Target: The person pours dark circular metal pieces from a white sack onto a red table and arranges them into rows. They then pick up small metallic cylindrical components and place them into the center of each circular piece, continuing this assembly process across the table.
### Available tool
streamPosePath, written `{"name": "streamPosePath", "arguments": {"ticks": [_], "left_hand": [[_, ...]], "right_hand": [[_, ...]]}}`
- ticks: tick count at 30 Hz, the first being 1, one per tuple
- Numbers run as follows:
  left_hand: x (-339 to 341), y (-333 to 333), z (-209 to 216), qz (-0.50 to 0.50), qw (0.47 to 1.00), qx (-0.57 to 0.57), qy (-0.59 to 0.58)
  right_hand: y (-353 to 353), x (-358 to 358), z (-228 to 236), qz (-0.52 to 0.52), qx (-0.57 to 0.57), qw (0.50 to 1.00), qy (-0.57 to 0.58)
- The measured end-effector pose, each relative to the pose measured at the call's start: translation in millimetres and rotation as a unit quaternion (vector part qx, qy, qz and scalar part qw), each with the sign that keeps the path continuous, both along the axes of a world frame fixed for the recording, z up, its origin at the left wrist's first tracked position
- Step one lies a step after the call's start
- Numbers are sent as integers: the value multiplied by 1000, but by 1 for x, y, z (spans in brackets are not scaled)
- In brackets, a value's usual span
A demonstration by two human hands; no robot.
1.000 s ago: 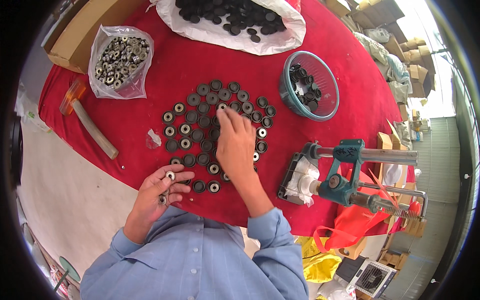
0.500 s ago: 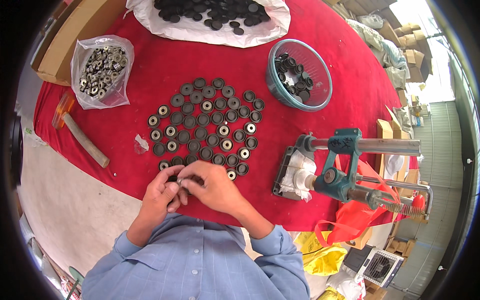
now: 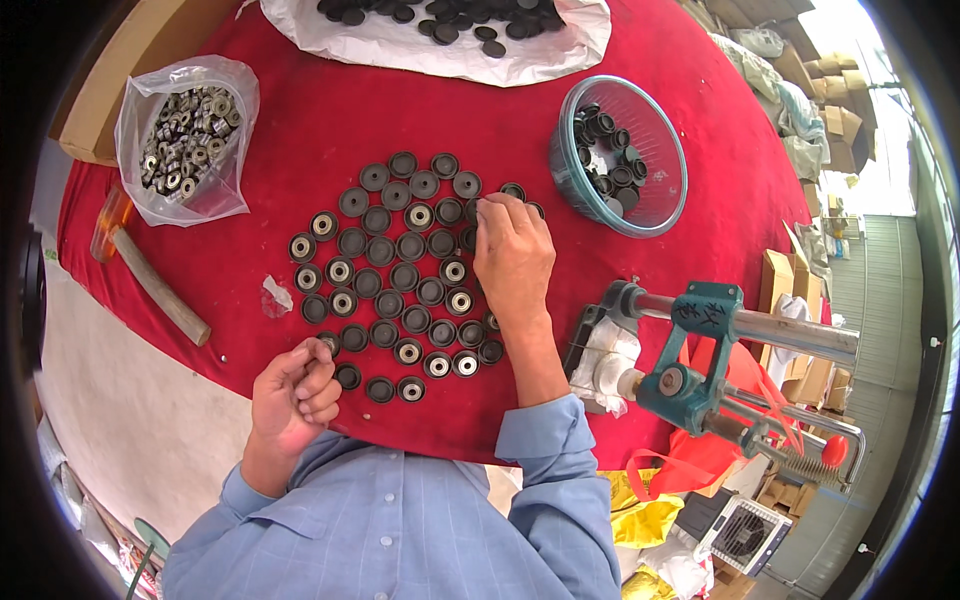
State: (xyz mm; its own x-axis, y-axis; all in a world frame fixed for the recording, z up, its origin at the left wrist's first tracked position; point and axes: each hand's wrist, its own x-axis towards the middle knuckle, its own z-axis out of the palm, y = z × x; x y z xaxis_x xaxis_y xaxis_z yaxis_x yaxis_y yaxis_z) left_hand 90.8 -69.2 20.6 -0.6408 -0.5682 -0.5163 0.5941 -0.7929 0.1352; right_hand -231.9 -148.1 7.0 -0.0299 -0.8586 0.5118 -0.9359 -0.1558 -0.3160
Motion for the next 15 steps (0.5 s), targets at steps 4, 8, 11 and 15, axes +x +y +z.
{"name": "streamPosePath", "arguments": {"ticks": [4, 8, 11, 15], "left_hand": [[0, -1, -3, -6, 1000, 3, 16], [-1, -3, -3, -2, 1000, 3, 27], [0, -3, -5, -1, 999, -2, 35], [1, 0, -3, 1, 999, -5, 42]], "right_hand": [[0, 2, -3, 3, 12, 1000, 13], [6, 3, 0, 15, 24, 998, 50], [11, 1, -4, 9, 23, 996, 81], [21, 10, -4, -12, 29, 993, 113]]}}
